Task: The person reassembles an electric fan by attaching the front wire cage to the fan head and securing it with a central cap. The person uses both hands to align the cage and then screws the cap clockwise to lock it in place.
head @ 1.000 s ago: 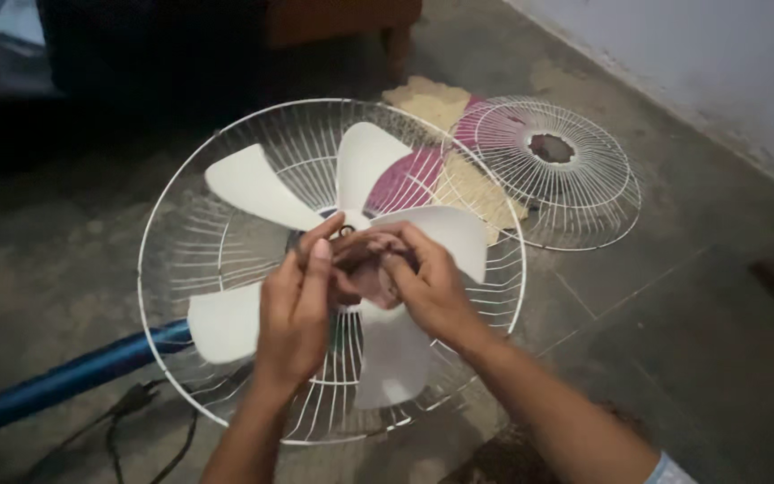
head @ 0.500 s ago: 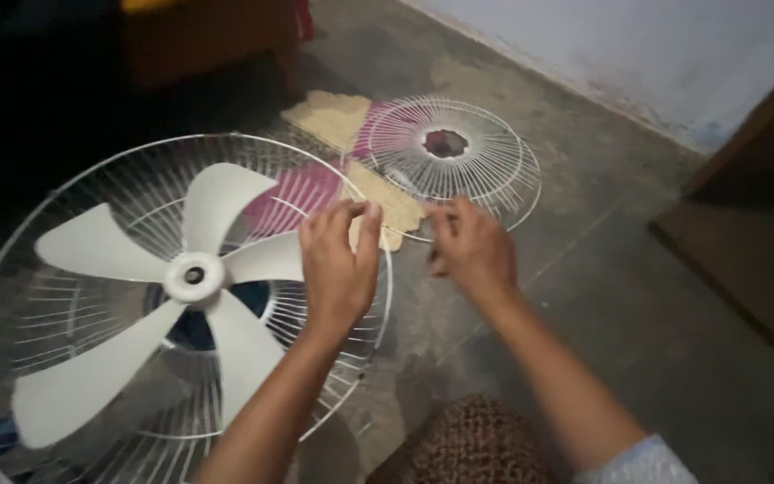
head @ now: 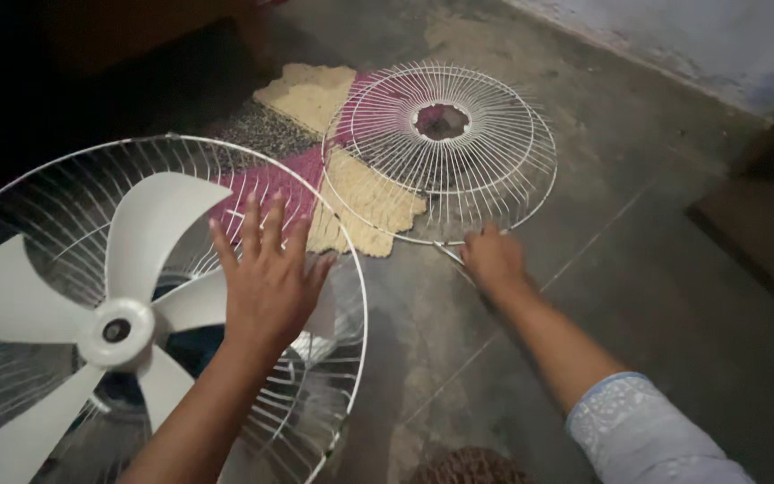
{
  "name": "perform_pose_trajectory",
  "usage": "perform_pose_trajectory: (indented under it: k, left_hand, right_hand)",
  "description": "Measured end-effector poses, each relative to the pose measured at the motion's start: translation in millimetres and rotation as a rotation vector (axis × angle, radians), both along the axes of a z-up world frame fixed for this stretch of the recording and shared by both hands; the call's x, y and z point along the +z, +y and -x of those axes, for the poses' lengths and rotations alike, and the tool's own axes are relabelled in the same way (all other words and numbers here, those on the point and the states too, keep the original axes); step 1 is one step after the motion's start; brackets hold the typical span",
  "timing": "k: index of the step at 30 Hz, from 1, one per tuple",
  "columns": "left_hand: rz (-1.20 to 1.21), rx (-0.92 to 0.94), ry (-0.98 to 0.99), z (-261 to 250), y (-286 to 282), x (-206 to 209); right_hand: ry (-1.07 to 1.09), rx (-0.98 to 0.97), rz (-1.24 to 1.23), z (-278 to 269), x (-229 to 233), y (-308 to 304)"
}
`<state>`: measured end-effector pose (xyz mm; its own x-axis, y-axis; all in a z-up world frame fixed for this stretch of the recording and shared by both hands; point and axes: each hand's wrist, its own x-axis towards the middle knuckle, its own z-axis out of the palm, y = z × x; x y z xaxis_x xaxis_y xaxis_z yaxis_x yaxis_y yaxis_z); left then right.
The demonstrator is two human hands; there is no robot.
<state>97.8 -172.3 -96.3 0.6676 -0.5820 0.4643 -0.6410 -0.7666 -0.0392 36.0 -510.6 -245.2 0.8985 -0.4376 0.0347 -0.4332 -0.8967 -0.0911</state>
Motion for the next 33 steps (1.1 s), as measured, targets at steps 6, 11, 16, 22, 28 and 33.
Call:
perform_pose_trajectory:
  k: [6, 11, 16, 22, 28, 33]
  left_hand:
    - [0.000, 0.025, 0.046, -14.6, 4.9, -17.8]
    - [0.022, 0.015, 0.062, -21.3, 7.4, -25.3]
    - [0.018, 0.010, 0.064, -21.1, 7.6, -25.2]
    - [-0.010, 0.007, 0.154, -19.3, 8.8, -9.6]
    - [0.146, -0.005, 0.212, -7.9, 24.8, 10.8]
    - [0.583, -0.084, 0.403, -4.2, 63.0, 47.2]
  right_hand:
    - [-0.050, 0.267, 0.240, -57.9, 52.0, -6.7]
    - [0.190, 0.128, 0.023, -88.4, 54.7, -6.0]
    - [0.182, 0.185, 0.015, -87.4, 64.2, -16.9]
    - [0.097, 0.157, 0.057, -80.1, 125.5, -29.0]
    - [-0.258, 0.300, -0.011, -26.4, 219.4, -25.4]
    - [-0.418, 0.507, 0.020, 34.9, 287.7, 28.2]
